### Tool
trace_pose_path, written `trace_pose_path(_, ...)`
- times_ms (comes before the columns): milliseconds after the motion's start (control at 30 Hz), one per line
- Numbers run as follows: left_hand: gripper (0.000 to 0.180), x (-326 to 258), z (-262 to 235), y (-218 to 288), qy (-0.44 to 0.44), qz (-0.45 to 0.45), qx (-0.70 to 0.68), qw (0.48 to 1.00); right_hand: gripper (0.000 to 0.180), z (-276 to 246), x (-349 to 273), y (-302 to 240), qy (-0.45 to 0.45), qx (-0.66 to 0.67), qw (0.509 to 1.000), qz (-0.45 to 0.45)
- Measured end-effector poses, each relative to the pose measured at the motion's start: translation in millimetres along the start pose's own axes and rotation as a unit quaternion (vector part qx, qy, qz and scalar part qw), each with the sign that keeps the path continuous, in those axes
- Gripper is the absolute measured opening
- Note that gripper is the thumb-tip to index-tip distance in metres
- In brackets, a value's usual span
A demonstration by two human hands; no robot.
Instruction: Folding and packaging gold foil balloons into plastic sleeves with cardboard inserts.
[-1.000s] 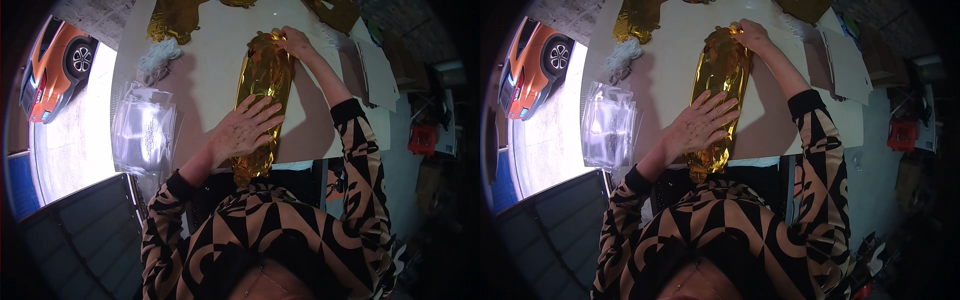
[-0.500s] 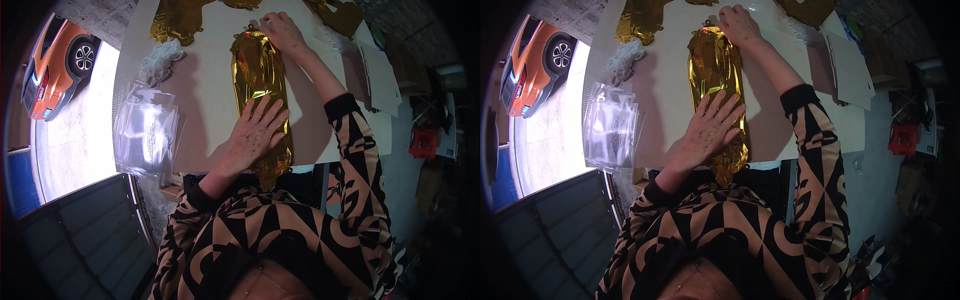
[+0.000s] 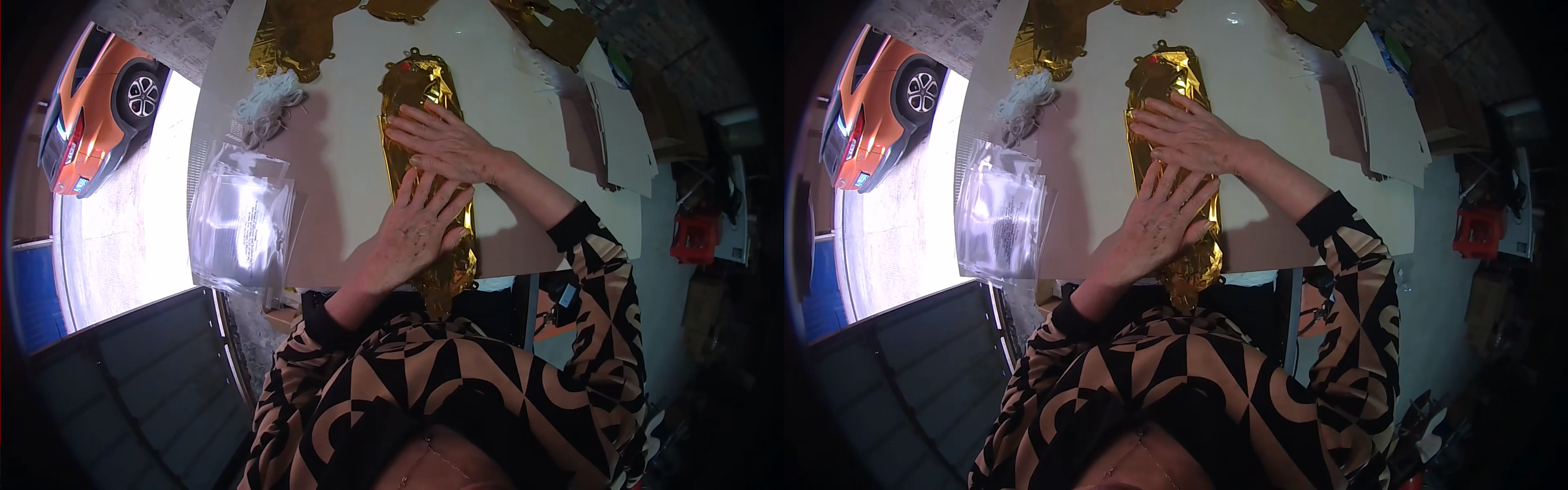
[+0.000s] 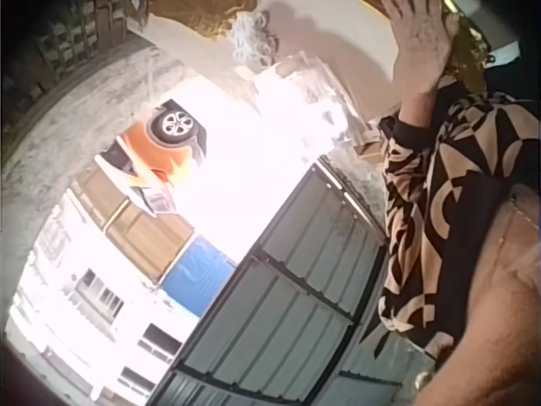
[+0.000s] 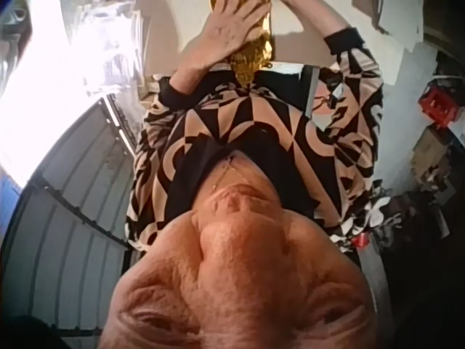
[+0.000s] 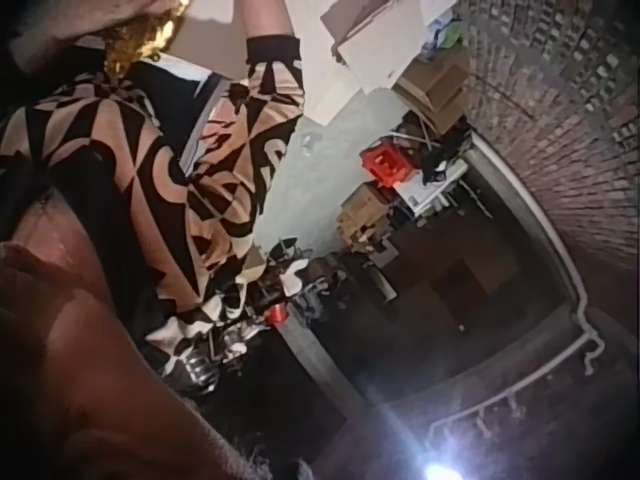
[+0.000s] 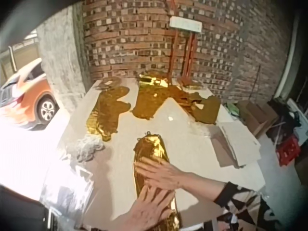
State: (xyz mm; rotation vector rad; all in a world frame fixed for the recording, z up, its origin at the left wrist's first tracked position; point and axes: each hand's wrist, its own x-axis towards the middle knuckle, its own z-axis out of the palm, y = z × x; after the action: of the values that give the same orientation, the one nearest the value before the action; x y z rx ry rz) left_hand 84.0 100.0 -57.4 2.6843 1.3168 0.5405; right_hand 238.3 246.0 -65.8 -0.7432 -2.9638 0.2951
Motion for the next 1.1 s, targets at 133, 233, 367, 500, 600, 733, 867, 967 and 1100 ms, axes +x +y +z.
trace_pose_path(133, 0.062, 12, 8, -8, -0.012, -0.011, -0.032, 0.999, 0.062, 2, 15, 36, 0.026, -0.064, 0.997, 0.027)
trace_pose_path(233, 0.064, 27, 11, -13, -0.023, -0.012, -0.038, 0.999, 0.063, -6, 28, 66, 0.023, -0.072, 0.996, 0.047)
trace_pose_path(367, 0.066, 36, 12, -15, -0.04, -0.024, -0.059, 0.997, 0.061, -6, 43, 95, 0.035, -0.08, 0.994, 0.062)
trace_pose_path(500, 0.07, 27, 6, -8, -0.055, -0.028, -0.062, 0.996, 0.061, -13, 53, 102, 0.044, -0.097, 0.992, 0.07)
trace_pose_path(600, 0.07, 21, 0, 7, -0.049, -0.009, -0.037, 0.998, 0.062, -24, 48, 104, 0.059, -0.122, 0.986, 0.102)
trace_pose_path(733, 0.065, 17, -1, 47, -0.015, 0.033, -0.006, 0.999, 0.067, -60, -4, 86, 0.091, -0.212, 0.955, 0.185)
trace_pose_path(867, 0.063, 17, -11, 85, -0.001, 0.018, 0.011, 1.0, 0.076, -108, -92, 39, 0.171, -0.263, 0.928, 0.201)
trace_pose_path(967, 0.064, 17, -22, 112, -0.023, -0.018, -0.015, 0.999, 0.085, -122, -186, 18, 0.117, -0.302, 0.884, 0.337)
trace_pose_path(1100, 0.065, 26, -43, 135, -0.007, -0.028, -0.027, 0.999, 0.088, -132, -299, 12, 0.106, -0.353, 0.793, 0.485)
